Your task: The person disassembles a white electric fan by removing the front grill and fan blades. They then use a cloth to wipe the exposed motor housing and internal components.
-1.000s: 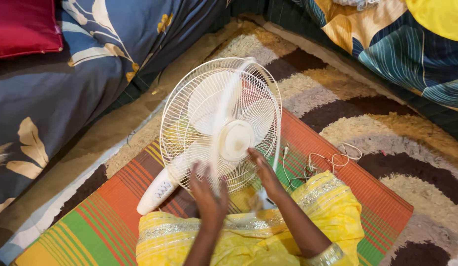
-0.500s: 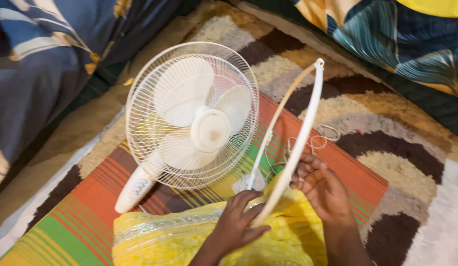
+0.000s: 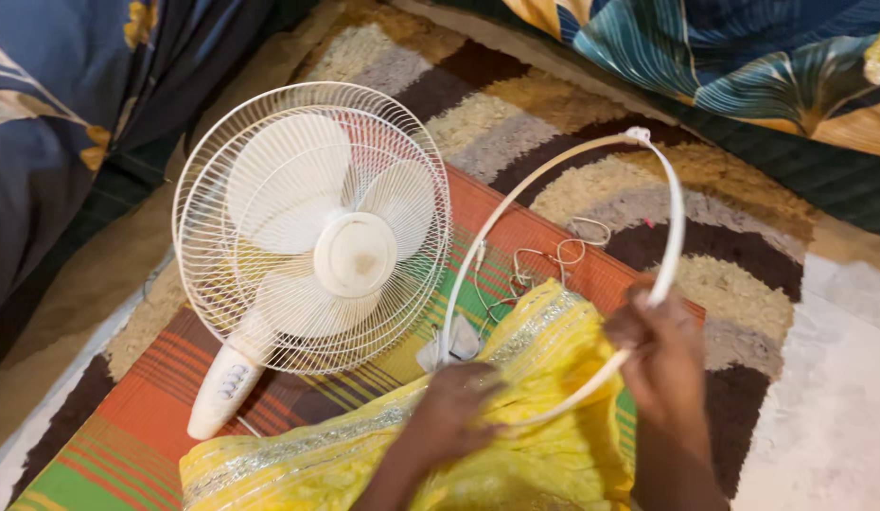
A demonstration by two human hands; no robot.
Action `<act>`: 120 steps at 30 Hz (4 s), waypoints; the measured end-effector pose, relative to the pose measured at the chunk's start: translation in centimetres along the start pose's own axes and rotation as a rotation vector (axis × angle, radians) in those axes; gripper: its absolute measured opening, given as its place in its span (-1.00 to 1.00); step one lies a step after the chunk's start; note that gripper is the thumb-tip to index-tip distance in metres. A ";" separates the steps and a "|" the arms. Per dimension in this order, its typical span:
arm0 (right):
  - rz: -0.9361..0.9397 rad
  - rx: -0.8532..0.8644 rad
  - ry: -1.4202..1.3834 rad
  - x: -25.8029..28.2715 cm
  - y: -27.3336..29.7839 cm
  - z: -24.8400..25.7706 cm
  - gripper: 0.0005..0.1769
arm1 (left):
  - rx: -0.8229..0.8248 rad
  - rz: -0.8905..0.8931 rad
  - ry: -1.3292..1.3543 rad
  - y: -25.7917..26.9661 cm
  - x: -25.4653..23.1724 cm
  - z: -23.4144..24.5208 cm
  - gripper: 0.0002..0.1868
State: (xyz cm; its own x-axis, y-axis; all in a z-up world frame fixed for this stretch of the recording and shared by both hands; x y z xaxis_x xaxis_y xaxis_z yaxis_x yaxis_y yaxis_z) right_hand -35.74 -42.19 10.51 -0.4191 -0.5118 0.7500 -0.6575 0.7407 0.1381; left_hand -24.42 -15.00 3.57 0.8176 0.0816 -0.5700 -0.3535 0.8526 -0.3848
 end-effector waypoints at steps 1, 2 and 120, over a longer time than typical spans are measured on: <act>-0.027 0.008 -0.094 0.6 -1.0 1.1 -0.82 | -0.056 0.049 -0.095 0.3 1.9 1.0 -0.45; -0.051 0.021 -0.188 1.8 -2.5 2.2 -0.89 | -0.114 0.097 -0.191 0.7 3.8 2.3 -0.48; -0.594 -0.329 -0.038 -19.3 -19.0 7.1 -0.67 | 0.697 1.069 -0.298 11.9 14.3 -11.1 -0.46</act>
State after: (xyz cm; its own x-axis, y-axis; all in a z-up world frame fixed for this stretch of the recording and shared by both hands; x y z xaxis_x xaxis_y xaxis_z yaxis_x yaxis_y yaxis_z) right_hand -19.59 -49.48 -11.18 -0.0718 -0.8831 0.4637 -0.5608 0.4202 0.7134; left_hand -21.97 -9.40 -17.23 0.3819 0.9133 -0.1415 -0.6513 0.3746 0.6599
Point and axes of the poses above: each hand's wrist, its own y-axis away from the middle knuckle, its own z-axis out of the back of the hand, x = y × z, the point moved 2 cm from there along -y, towards the middle knuckle, and after that the axes turned 12 degrees about -y, right-handed, at the moved point
